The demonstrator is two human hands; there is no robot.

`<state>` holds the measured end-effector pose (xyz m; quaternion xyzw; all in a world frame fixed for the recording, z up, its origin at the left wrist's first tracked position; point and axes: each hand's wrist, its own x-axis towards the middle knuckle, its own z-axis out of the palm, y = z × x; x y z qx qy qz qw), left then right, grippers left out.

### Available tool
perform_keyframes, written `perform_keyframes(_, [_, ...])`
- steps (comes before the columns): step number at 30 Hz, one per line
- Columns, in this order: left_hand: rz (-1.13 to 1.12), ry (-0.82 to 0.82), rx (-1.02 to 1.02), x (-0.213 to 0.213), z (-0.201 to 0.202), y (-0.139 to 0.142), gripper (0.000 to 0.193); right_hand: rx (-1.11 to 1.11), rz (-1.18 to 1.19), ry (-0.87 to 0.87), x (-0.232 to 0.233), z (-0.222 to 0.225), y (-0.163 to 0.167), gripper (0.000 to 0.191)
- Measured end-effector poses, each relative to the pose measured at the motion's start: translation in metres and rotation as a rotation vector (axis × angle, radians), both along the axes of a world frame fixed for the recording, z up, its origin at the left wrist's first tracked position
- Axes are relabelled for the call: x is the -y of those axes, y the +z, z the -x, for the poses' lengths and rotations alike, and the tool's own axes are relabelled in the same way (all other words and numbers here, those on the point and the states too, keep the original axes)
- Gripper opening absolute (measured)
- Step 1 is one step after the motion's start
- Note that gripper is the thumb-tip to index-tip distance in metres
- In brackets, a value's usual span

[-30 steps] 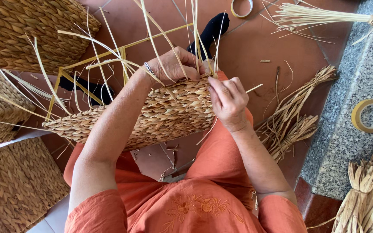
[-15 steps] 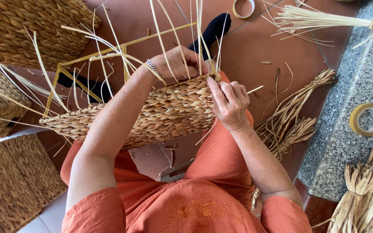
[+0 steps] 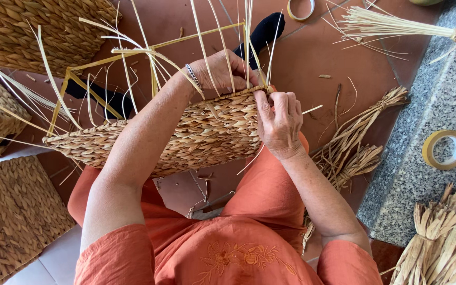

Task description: The person sits on the floor weaving dried water hyacinth strands around a pre-woven basket body attached to a bamboo frame, tucking and tightening strands by hand. They use scissors to trim excess strands and rotate the basket to work around its rim.

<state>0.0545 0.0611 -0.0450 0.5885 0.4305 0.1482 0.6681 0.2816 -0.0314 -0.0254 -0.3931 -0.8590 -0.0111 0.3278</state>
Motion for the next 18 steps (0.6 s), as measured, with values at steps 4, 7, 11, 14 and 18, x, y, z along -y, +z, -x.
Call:
perform_keyframes(4, [-0.043,-0.011,0.073,-0.001,0.000,-0.004,0.020,-0.109,0.010,0.038,0.000,0.000,0.008,0.040])
perform_keyframes(7, [-0.013,0.006,0.102,-0.002,-0.002,-0.007,0.019,-0.237,0.041,0.057,-0.004,0.004,0.010,0.035])
perform_keyframes(11, [-0.122,0.039,-0.061,0.000,-0.002,-0.007,0.017,-0.309,0.054,0.037,-0.006,0.005,0.014,0.036])
perform_keyframes(14, [-0.175,0.078,-0.255,0.001,0.008,0.000,0.021,-0.332,0.143,0.021,-0.008,-0.005,0.018,0.044])
perform_keyframes(18, [-0.285,-0.054,-0.683,0.000,0.016,0.014,0.040,-0.596,0.685,0.076,-0.016,-0.015,0.007,0.054])
